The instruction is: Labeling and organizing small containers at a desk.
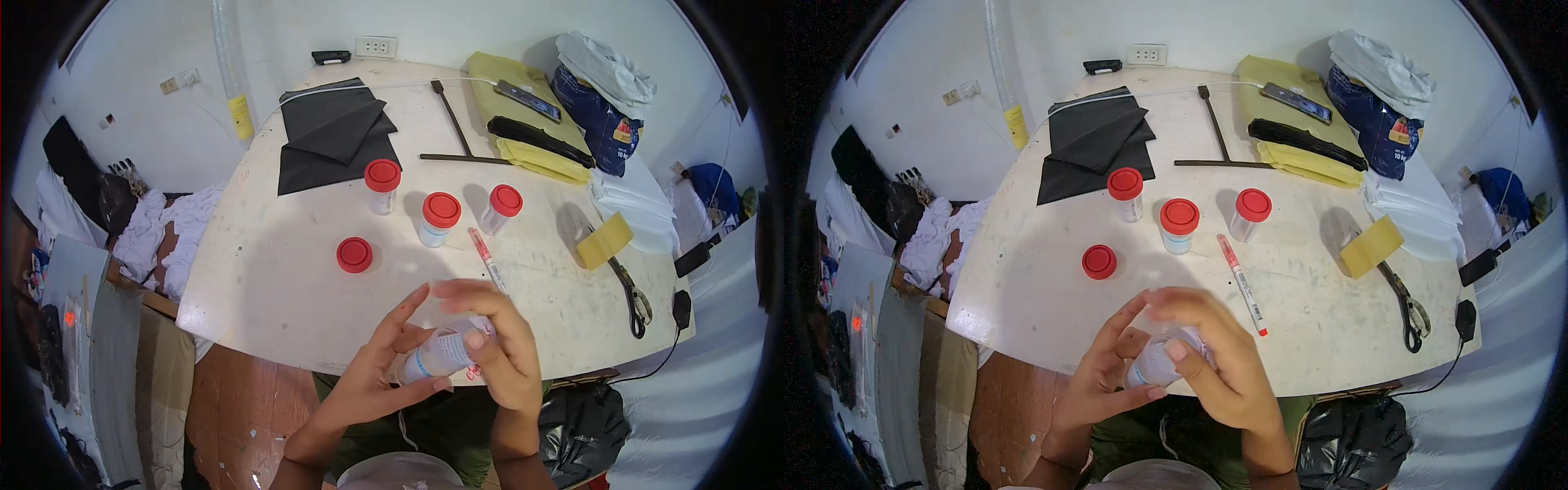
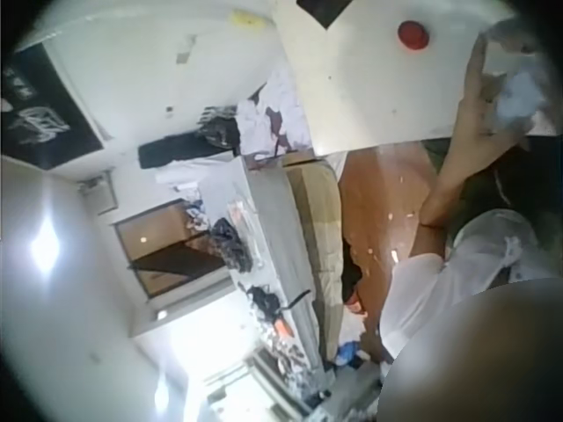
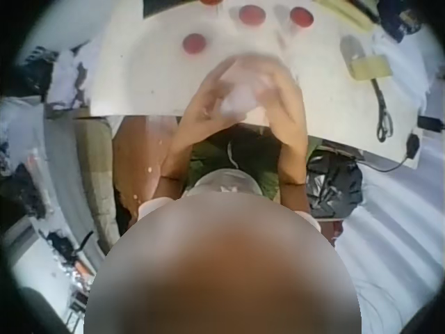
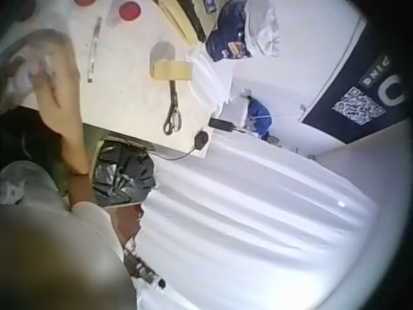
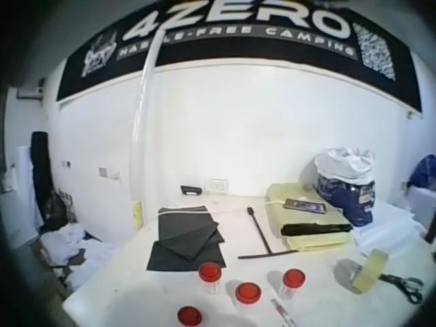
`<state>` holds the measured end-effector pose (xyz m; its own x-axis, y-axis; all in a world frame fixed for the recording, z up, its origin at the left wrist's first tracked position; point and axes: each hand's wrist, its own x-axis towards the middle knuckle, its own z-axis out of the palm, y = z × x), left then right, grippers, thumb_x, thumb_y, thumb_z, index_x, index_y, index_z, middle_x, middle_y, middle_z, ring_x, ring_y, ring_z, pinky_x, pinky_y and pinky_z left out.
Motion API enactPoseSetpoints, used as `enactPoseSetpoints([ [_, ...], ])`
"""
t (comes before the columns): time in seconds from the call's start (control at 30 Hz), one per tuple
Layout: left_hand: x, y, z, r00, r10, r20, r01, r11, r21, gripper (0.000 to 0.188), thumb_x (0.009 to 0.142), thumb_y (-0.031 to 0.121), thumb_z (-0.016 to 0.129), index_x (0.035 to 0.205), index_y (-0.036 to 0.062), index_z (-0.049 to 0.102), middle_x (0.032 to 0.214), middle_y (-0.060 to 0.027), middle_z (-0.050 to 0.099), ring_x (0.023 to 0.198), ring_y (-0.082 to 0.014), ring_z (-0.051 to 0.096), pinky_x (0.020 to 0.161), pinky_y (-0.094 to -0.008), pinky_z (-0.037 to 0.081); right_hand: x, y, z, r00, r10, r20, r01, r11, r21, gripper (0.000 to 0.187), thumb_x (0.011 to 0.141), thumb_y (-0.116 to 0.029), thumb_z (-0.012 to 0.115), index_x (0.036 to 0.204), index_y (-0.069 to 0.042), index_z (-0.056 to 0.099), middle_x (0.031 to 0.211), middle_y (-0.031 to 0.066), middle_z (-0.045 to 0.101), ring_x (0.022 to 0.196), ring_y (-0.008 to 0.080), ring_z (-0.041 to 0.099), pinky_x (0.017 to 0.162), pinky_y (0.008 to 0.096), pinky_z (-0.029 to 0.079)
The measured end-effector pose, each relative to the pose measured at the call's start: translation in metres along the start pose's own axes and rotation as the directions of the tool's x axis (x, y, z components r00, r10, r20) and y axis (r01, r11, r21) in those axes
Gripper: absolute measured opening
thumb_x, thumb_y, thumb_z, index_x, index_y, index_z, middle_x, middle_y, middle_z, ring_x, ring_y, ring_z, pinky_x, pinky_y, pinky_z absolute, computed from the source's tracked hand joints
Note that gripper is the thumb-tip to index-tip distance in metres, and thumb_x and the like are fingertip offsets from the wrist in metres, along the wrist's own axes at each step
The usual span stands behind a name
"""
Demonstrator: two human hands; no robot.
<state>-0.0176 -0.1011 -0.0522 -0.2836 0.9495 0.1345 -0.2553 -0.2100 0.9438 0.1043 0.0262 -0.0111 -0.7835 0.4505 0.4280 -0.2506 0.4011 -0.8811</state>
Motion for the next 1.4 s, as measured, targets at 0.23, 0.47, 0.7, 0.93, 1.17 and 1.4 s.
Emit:
enactPoseSetpoints([
  [0.23, -0.001, 0.005, -0.004, 0.999, 0.026, 0.037, -0.031, 0.988, 0.153, 0.092, 0.080, 0.004, 0.074, 0.153, 0.0071, 0.017, 0.117, -0.0145, 0.065, 0.114, -0.0197, 0.057, 0.106, -0.0350, 0.033, -0.013, 0.000, 0.002, 0.995, -0.102, -0.022, 0.098, 0.986, -0.134, 0.038, 0.079, -0.015, 0.071, 0.111, -0.001, 0.058, 0.110, 0.0181, 0.054, 0.100, 0.0305, 0.054, 0.088, 0.0358, 0.043],
  [0.47, -0.002, 0.009, -0.002, 1.000, -0.008, 0.026, 0.003, 0.985, 0.170, 0.092, 0.081, 0.004, 0.074, 0.153, 0.0070, 0.017, 0.117, -0.0149, 0.065, 0.113, -0.0202, 0.057, 0.105, -0.0356, 0.034, -0.014, 0.002, 0.021, 0.966, -0.032, -0.258, 0.027, 0.999, -0.021, 0.018, 0.089, -0.017, 0.055, 0.097, -0.001, 0.057, 0.097, 0.0159, 0.055, 0.088, 0.0211, 0.051, 0.084, 0.0337, 0.041],
  [0.7, -0.003, 0.006, -0.002, 0.999, 0.027, 0.046, -0.031, 0.996, 0.081, 0.091, 0.081, 0.004, 0.073, 0.153, 0.0063, 0.016, 0.120, -0.0146, 0.063, 0.117, -0.0215, 0.055, 0.105, -0.0353, 0.034, -0.002, -0.005, 0.011, 1.000, -0.001, 0.010, 0.003, 0.982, -0.190, 0.043, 0.099, -0.041, 0.043, 0.106, -0.001, 0.058, 0.112, 0.0187, 0.054, 0.100, 0.0283, 0.050, 0.093, 0.0382, 0.037],
  [0.93, -0.007, 0.003, -0.008, 0.983, 0.079, 0.165, -0.098, 0.989, 0.112, 0.093, 0.080, -0.002, 0.070, 0.153, 0.0053, 0.013, 0.130, -0.0153, 0.055, 0.124, -0.0222, 0.049, 0.106, -0.0354, 0.033, -0.020, -0.002, -0.001, 0.980, -0.147, -0.133, 0.112, 0.964, -0.242, 0.069, 0.098, -0.059, 0.031, 0.075, -0.005, 0.067, 0.118, 0.0203, 0.058, 0.116, 0.0368, 0.046, 0.101, 0.0456, 0.033],
  [1.17, -0.010, 0.003, -0.009, 0.981, -0.011, 0.193, 0.070, 0.951, -0.301, 0.080, 0.097, 0.009, 0.054, 0.155, 0.0110, -0.001, 0.140, -0.0178, 0.043, 0.129, -0.0219, 0.043, 0.108, -0.0347, 0.028, 0.001, -0.012, -0.013, 0.967, -0.117, 0.228, 0.180, 0.945, -0.275, 0.057, 0.099, -0.047, 0.040, 0.078, -0.003, 0.068, 0.131, 0.0215, 0.052, 0.127, 0.0406, 0.037, 0.106, 0.0475, 0.029],
  [1.4, -0.001, -0.008, -0.018, 0.999, -0.006, 0.054, 0.036, 0.819, -0.573, 0.071, 0.102, 0.025, 0.045, 0.155, 0.0128, -0.001, 0.140, -0.0221, 0.044, 0.128, -0.0253, 0.047, 0.101, -0.0367, 0.041, 0.042, -0.015, -0.012, 0.964, 0.153, 0.219, -0.145, 0.988, -0.052, 0.043, 0.101, -0.032, 0.043, 0.092, 0.003, 0.067, 0.127, 0.0180, 0.057, 0.125, 0.0351, 0.045, 0.108, 0.0412, 0.031],
])
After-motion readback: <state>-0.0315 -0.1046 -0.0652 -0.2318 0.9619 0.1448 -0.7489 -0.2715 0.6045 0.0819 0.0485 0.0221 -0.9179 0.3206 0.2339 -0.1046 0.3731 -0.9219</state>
